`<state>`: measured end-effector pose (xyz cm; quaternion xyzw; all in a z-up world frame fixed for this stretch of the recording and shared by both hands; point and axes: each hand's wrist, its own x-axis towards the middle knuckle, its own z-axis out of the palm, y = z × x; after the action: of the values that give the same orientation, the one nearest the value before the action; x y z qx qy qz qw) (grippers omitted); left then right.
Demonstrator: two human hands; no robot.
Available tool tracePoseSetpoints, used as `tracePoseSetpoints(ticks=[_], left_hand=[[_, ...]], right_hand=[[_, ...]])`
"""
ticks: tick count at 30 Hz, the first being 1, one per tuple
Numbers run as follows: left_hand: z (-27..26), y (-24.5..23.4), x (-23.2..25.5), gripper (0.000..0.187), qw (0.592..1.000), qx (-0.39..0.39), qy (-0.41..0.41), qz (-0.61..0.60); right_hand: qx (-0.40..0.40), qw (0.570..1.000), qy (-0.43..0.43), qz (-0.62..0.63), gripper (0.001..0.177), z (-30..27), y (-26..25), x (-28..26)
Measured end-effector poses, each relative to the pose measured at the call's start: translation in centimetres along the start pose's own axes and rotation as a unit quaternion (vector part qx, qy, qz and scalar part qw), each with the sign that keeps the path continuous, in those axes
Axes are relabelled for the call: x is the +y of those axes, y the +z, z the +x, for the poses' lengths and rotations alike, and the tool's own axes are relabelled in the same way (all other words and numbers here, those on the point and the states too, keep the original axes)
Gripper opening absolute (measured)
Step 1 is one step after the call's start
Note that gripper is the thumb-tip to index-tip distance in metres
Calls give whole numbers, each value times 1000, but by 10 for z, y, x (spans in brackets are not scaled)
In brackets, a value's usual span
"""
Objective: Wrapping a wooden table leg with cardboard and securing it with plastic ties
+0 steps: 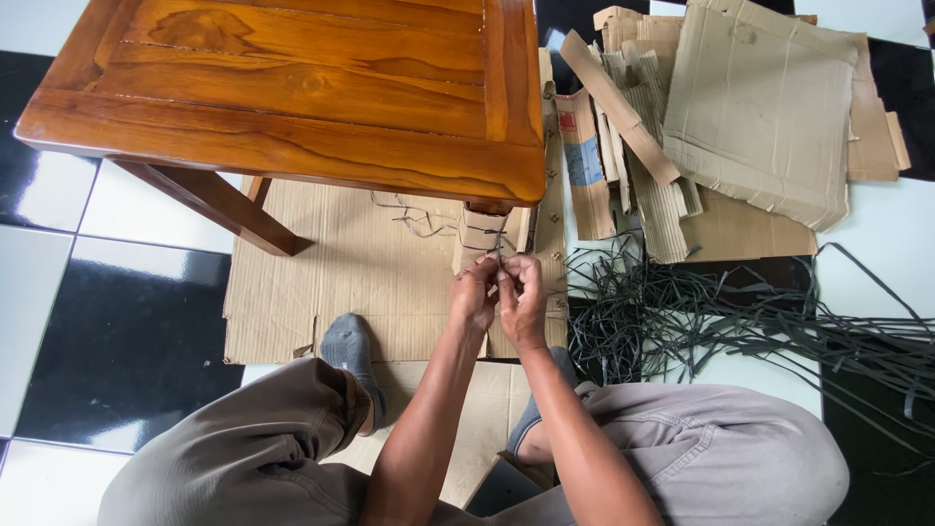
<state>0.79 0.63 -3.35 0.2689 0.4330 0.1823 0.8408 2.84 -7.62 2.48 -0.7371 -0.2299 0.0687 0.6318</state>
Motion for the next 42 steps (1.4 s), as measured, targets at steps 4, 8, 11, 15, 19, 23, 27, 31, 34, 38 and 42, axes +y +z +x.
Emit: tracePoseSetpoints(ticks=[4, 8, 11, 15, 19, 23, 27, 31, 34, 38, 42], left_hand=[[-11, 10, 7, 7, 1000, 14, 1, -21], [-31, 22, 14, 7, 997, 39, 61, -12], [-43, 25, 13, 8, 995, 41, 96, -5], [-35, 11, -11, 8, 988, 48, 123, 85], [-22, -15, -44, 11, 983, 48, 123, 127], [-12, -48, -76, 12, 971, 72, 81, 211], [20, -95, -125, 15, 948, 87, 50, 302], [20, -116, -136, 16, 924, 100, 34, 367], [22, -128, -142, 15, 910, 110, 18, 400], [28, -138, -149, 17, 904, 112, 10, 413], [21, -132, -142, 19, 902, 113, 15, 415]], right_hand=[[6, 1000, -4, -20, 12, -4, -1, 5], [-18, 999, 30, -34, 9, -14, -7, 15], [-34, 996, 61, -46, 9, -22, -15, 33], [-18, 982, 143, -126, 13, -27, -30, 74], [15, 965, 212, -151, 17, -36, -53, 139], [48, 917, 331, -216, 24, -51, -78, 168], [83, 888, 367, -264, 28, -60, -101, 174], [104, 880, 385, -259, 30, -54, -114, 162], [116, 877, 391, -253, 30, -53, -119, 171], [43, 875, 374, -305, 29, -54, -117, 166], [7, 864, 368, -345, 34, -60, -115, 173]])
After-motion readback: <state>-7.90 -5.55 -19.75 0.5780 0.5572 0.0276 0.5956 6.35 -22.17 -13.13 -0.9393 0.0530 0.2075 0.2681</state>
